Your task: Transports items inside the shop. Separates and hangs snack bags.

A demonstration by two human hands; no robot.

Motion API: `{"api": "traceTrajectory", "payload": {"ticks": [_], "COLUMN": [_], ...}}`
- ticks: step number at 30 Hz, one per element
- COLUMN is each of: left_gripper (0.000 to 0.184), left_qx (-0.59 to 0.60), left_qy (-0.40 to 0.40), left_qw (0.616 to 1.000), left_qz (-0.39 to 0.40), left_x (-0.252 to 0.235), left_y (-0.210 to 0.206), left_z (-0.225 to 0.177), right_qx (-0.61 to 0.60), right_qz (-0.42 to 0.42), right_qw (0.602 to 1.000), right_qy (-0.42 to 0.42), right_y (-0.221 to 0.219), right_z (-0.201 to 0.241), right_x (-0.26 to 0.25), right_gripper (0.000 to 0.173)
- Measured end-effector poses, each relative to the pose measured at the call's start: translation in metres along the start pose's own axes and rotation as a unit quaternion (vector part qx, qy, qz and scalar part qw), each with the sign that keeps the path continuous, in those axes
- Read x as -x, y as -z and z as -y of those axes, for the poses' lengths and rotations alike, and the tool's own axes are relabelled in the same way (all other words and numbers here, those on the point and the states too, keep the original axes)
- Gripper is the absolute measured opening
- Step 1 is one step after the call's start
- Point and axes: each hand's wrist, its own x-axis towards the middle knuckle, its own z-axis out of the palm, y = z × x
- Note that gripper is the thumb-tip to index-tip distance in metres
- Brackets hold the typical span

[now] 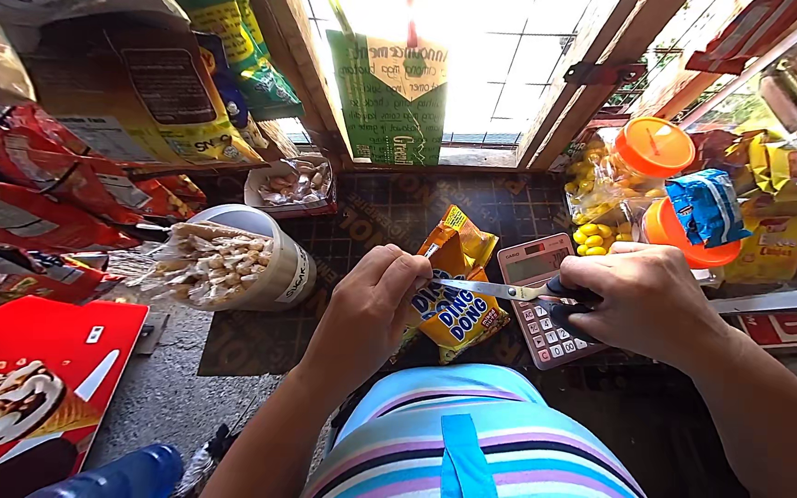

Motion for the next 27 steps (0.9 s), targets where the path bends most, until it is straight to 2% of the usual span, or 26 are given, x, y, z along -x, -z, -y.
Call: {"api": "traceTrajectory", "payload": {"ticks": [11,19,27], "left_gripper": [0.017,0.018,0.017], "left_qx": [0.02,0.025,0.05], "left_qy": [0.012,0.005,0.014], "left_qw": [1.0,1.0,0.998], "left_qz": [0.011,0.013,0.025], "left_x": [0.0012,0.0022,0.0016], "left_y": [0.0035,0.0041,0.0027], "left_z": [-0.0016,-0.0011,-0.0016], "right_qx": [0.029,0.039,0.042], "right_qz": [0.004,0.001,0.007], "right_qw": [0.999,0.999,0.999], "right_qy": [-0.017,0.017,-0.005], "right_y": [0.0048,0.008,0.0067], "right_z": [0.0034,0.0081,0.005], "right_x": [0.0012,0.0034,0.007], "right_gripper": [0.021,0.017,0.019]}}
